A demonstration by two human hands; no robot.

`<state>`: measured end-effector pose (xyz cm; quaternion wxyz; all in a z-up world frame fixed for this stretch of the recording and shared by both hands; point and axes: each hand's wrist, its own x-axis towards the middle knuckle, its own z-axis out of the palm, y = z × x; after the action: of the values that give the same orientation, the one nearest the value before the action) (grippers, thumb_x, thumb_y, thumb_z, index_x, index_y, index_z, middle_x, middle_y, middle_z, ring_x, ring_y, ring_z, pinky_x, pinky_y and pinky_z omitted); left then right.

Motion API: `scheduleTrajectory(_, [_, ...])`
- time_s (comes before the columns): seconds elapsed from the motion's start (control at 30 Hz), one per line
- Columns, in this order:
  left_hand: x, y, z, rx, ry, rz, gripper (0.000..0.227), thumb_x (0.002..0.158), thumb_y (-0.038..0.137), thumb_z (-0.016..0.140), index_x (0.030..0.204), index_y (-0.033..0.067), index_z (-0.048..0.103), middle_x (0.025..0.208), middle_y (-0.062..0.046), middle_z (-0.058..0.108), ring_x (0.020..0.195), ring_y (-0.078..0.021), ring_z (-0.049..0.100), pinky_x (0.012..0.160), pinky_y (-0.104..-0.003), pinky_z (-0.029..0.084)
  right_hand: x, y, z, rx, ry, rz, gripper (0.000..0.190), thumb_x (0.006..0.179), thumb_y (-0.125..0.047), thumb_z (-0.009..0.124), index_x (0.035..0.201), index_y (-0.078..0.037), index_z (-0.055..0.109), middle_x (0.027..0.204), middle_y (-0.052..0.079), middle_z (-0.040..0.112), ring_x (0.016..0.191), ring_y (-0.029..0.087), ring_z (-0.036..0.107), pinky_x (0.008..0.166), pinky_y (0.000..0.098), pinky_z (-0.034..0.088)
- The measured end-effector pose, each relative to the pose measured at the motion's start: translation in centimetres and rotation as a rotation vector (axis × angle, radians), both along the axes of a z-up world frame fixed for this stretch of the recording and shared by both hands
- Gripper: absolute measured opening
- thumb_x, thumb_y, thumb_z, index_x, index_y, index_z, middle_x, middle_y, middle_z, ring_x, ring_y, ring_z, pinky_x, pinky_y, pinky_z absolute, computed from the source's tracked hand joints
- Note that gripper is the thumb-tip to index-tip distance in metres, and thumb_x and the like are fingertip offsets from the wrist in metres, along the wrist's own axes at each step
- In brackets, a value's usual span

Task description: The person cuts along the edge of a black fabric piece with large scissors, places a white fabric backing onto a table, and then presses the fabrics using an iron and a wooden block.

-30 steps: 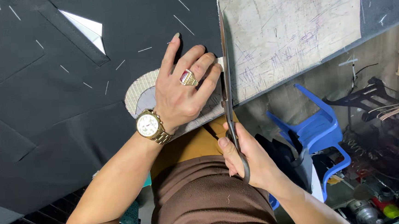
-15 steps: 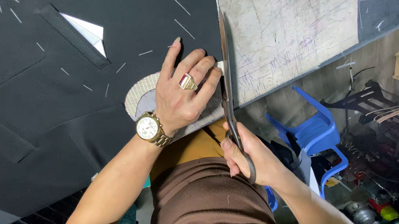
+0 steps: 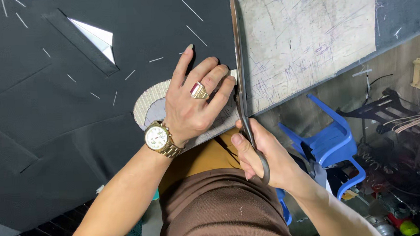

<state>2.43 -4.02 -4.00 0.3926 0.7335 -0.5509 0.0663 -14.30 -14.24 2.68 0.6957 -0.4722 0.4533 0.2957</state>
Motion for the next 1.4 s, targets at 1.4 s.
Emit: scheduleTrajectory(1.4, [-1.1,0.0,-2.0,-0.108,0.070,0.078,0.020,0.105,0.015,0.055,0.102,0.0060,0.073,0.109,-0.017,0.072,0.104,-0.0352,0.071,0.103,-0.063,0.049,4.0,-3.0,-1.4,-0.124,-0.158,0.106,0.050,0.104,-0.039,0.048,0.123,0.007,0.053,0.058,0.007,0.056,0.045,0.014,0.061,0.042,0.0350,0.063])
